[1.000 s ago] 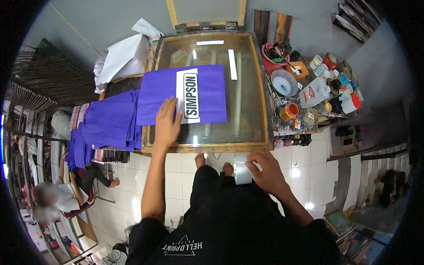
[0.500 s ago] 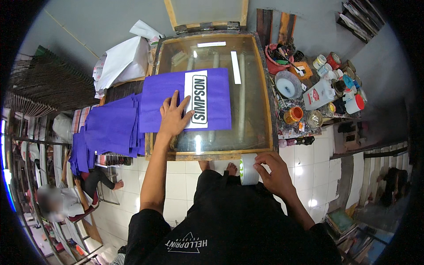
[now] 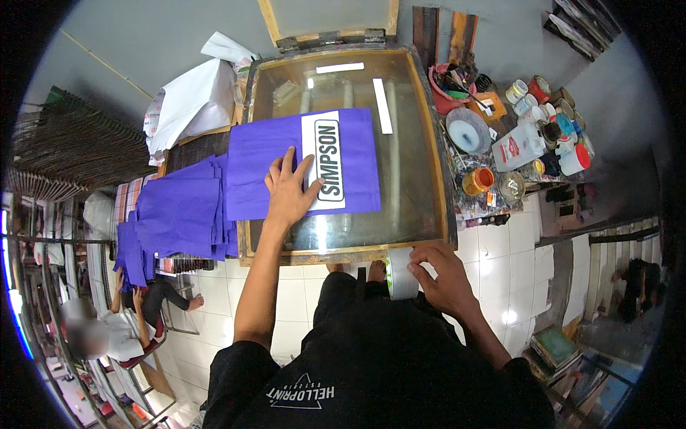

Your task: The person aligns a tote bag on a printing table, measures and marks positions with a ruler and pen, applies adhesive tape to the bag, and then lowers a screen printing frame over it.

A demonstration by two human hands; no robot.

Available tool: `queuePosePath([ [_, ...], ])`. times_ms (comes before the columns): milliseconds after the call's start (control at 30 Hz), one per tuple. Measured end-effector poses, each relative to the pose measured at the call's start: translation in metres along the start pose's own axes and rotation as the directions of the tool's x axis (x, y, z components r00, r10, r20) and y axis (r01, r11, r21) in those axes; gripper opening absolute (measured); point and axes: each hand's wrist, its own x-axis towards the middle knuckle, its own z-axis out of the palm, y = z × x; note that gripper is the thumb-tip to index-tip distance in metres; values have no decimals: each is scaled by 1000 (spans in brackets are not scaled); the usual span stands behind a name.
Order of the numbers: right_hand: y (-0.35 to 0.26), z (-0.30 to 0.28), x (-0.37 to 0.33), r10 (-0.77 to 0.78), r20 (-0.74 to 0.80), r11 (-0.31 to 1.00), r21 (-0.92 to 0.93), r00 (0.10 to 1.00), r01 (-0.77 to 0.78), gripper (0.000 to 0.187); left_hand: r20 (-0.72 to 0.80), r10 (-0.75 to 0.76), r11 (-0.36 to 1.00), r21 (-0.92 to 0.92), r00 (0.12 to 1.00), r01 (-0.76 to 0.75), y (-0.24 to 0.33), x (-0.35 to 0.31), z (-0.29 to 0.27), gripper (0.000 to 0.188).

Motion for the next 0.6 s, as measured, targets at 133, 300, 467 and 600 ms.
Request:
queuePosePath([
  [133,1,0,-1,-31,-4,1000,-5,1000,31,12,-15,-2,1000,0,1000,2,2,1,-2,57],
  [300,1,6,-1,-7,-51,1000,2,999,7,11,-37,-26,936,-353,999,11,39,-14,-35,46],
  [467,-2,9,-2,-98,-115,995,-39,989,94,11,482,307,737,-666,820,116,124,-93,-68,67],
  [600,3,18,-14,-40,-89,997,65,995,46,8,537,118,478,-768,835,426,153,-148,-42,70],
])
